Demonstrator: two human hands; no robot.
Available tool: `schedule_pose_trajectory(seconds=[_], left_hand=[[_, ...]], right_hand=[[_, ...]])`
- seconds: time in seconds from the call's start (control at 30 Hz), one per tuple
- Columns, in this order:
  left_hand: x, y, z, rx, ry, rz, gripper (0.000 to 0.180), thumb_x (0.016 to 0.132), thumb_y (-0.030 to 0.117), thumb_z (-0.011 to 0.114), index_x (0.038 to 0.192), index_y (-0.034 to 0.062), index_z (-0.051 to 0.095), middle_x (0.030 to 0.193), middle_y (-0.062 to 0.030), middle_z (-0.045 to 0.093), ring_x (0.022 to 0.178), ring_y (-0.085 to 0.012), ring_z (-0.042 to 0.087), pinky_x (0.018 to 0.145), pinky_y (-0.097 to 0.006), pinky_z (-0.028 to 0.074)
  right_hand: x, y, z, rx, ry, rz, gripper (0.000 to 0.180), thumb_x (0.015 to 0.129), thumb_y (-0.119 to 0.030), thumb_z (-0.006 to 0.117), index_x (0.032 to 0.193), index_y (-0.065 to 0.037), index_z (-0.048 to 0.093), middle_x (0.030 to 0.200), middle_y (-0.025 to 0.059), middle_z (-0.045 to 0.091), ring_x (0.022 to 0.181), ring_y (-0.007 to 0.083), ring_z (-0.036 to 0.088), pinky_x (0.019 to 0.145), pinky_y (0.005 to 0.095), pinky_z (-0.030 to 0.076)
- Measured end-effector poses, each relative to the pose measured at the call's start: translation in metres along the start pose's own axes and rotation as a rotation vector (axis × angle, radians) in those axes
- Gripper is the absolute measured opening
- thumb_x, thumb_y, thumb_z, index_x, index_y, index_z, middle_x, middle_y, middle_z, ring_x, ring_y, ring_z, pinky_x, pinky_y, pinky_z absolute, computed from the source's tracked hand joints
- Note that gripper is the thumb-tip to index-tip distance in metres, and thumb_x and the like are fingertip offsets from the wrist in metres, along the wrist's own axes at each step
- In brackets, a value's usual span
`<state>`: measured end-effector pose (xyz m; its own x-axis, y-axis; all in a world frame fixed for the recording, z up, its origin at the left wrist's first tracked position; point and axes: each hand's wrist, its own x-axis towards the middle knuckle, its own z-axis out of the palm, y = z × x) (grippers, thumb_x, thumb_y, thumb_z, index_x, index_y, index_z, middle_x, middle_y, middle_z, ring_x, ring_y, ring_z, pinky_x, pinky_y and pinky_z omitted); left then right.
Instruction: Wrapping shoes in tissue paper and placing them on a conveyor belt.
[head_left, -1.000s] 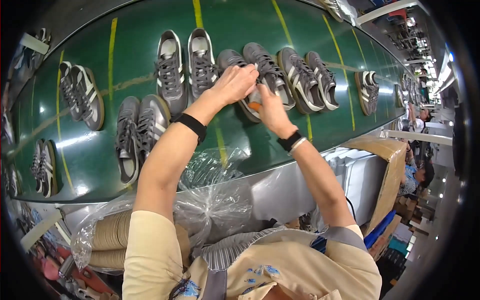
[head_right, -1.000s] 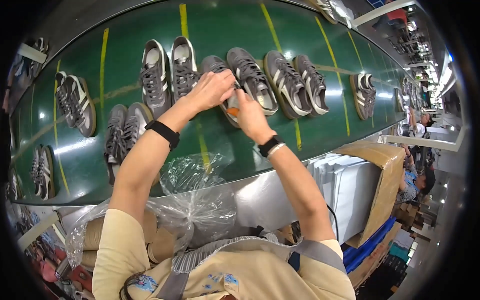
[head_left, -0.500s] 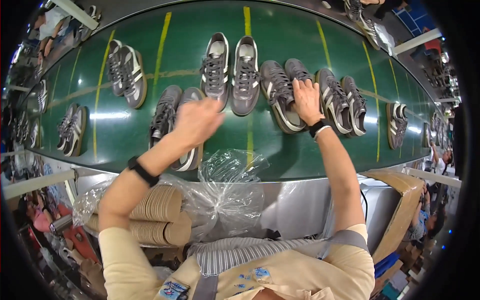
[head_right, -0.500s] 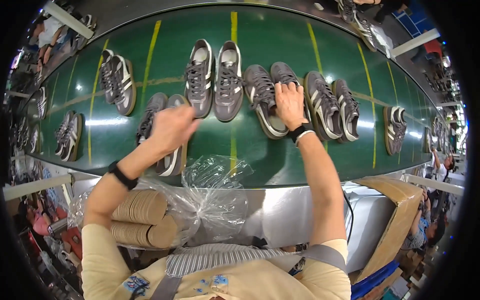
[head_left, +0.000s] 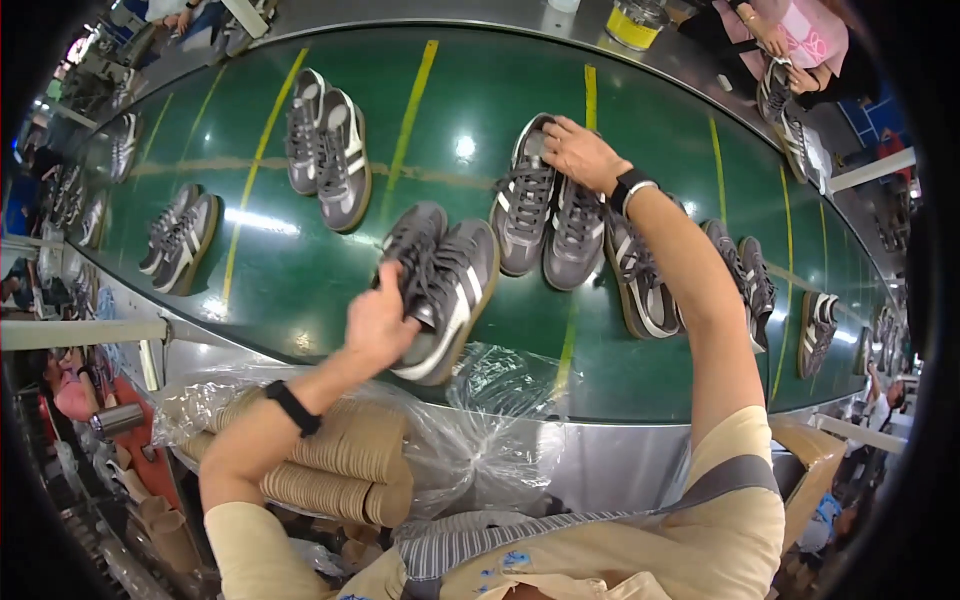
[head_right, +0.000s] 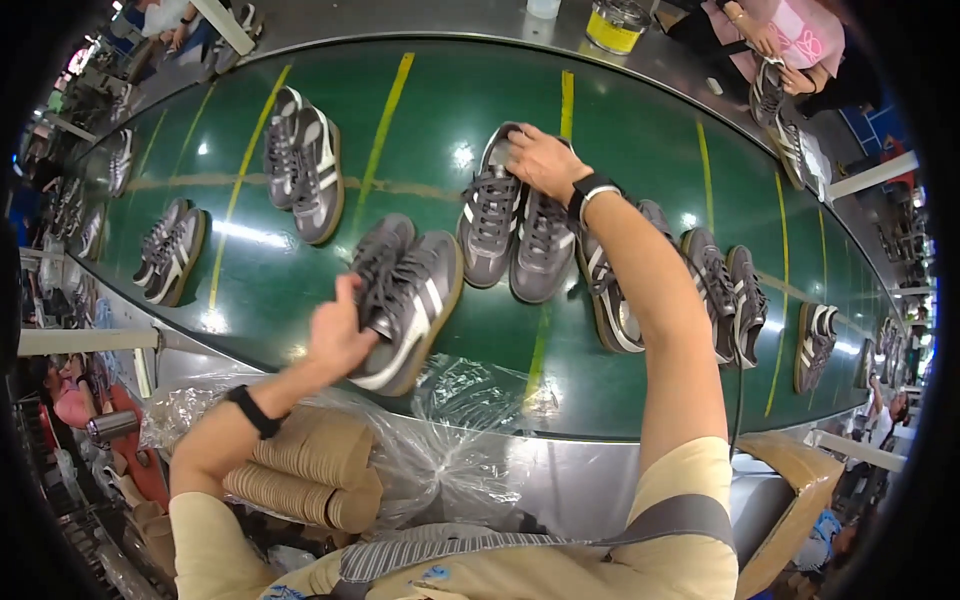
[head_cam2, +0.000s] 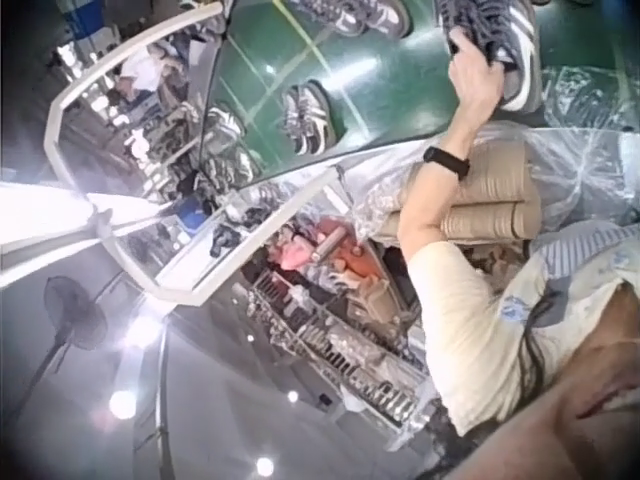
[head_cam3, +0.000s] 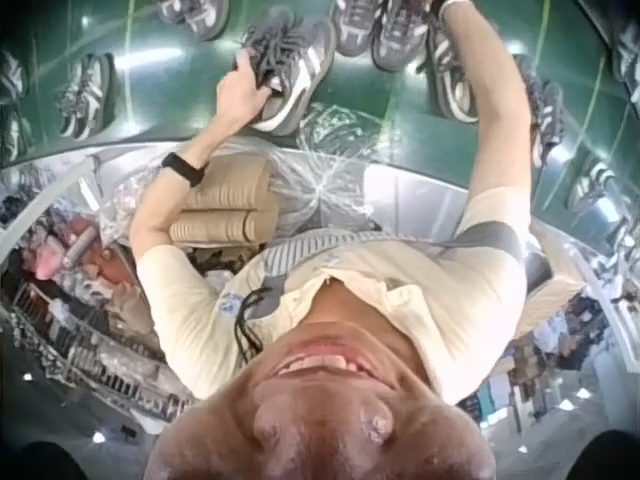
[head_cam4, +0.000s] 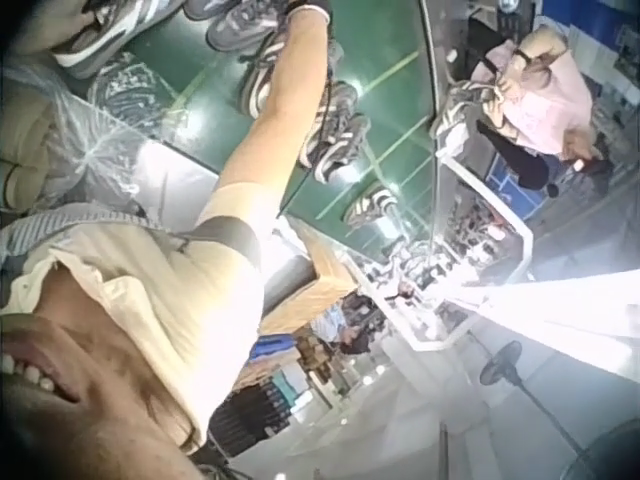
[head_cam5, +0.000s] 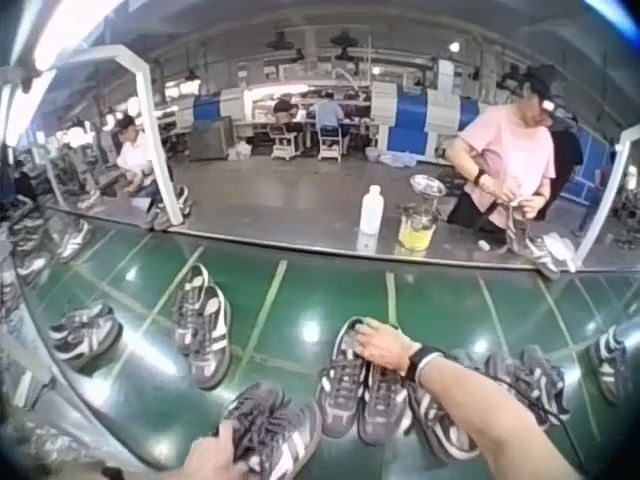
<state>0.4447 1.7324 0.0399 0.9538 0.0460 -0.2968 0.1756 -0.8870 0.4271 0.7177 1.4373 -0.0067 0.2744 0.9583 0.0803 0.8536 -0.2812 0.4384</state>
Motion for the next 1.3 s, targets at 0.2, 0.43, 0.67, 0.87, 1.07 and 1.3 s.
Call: schedule_pose_trajectory(seconds=[0.2, 0.43, 0.67, 0.87, 1.07, 1.3], left_hand=[[0.047, -0.017, -0.057, 0.034, 0.263, 0.142, 0.059, 0.068, 0.005, 0.063, 0.120, 0.0112, 0.037, 0.068, -0.0247, 0.060, 0.070, -0.0476, 0.059, 0.068, -0.056, 0.045], [0.119, -0.029, -0.045, 0.129, 0.415, 0.156, 0.052, 0.072, 0.005, 0.062, 0.119, 0.0101, 0.039, 0.073, -0.0225, 0.063, 0.073, -0.0447, 0.062, 0.068, -0.053, 0.048], [0.098, -0.012, -0.001, 0.098, 0.199, 0.174, 0.052, 0.074, 0.010, 0.062, 0.121, 0.0138, 0.040, 0.085, -0.0239, 0.064, 0.083, -0.0447, 0.063, 0.073, -0.054, 0.049], [-0.017, -0.012, -0.097, -0.309, 0.129, 0.410, 0.016, 0.078, 0.007, 0.063, 0.093, 0.0029, 0.059, 0.074, -0.0099, 0.064, 0.070, -0.0256, 0.064, 0.067, -0.032, 0.050], [-0.201, -0.034, -0.102, -0.339, -0.256, 0.521, 0.034, 0.067, 0.028, 0.075, 0.091, 0.0062, 0.065, 0.092, -0.0135, 0.066, 0.087, -0.0337, 0.063, 0.078, -0.042, 0.050], [-0.292, -0.076, -0.035, 0.042, -0.018, 0.789, 0.057, 0.072, 0.020, 0.073, 0.121, -0.0008, 0.051, 0.118, -0.0185, 0.056, 0.112, -0.0374, 0.051, 0.097, -0.049, 0.038]], right_hand=[[0.013, 0.014, -0.043, -0.013, -0.121, -0.060, 0.008, 0.069, -0.018, 0.064, 0.060, -0.017, 0.064, 0.067, -0.0010, 0.062, 0.077, 0.0169, 0.059, 0.084, 0.0311, 0.040], [-0.002, -0.039, -0.115, 0.215, -0.369, 0.700, 0.015, 0.066, -0.020, 0.067, 0.067, -0.006, 0.067, 0.070, 0.0142, 0.066, 0.069, 0.0315, 0.067, 0.066, 0.0425, 0.052], [0.028, -0.164, -0.084, 0.560, -0.253, 1.170, 0.022, 0.074, -0.025, 0.066, 0.079, -0.004, 0.066, 0.079, 0.0202, 0.067, 0.076, 0.0387, 0.067, 0.068, 0.0449, 0.054], [-0.019, -0.156, -0.154, 0.740, 0.230, 1.028, 0.021, 0.072, -0.014, 0.069, 0.090, -0.005, 0.063, 0.085, 0.0151, 0.064, 0.076, 0.0319, 0.064, 0.066, 0.0418, 0.051], [-0.028, -0.297, -0.230, 1.352, 0.054, 0.723, 0.019, 0.071, -0.014, 0.069, 0.087, -0.003, 0.066, 0.082, 0.0136, 0.066, 0.073, 0.0284, 0.064, 0.070, 0.0353, 0.051], [0.020, -0.436, -0.282, 1.843, 0.043, 0.490, 0.023, 0.083, -0.022, 0.070, 0.085, 0.001, 0.063, 0.071, 0.0083, 0.063, 0.064, 0.0130, 0.055, 0.060, 0.0300, 0.045]])
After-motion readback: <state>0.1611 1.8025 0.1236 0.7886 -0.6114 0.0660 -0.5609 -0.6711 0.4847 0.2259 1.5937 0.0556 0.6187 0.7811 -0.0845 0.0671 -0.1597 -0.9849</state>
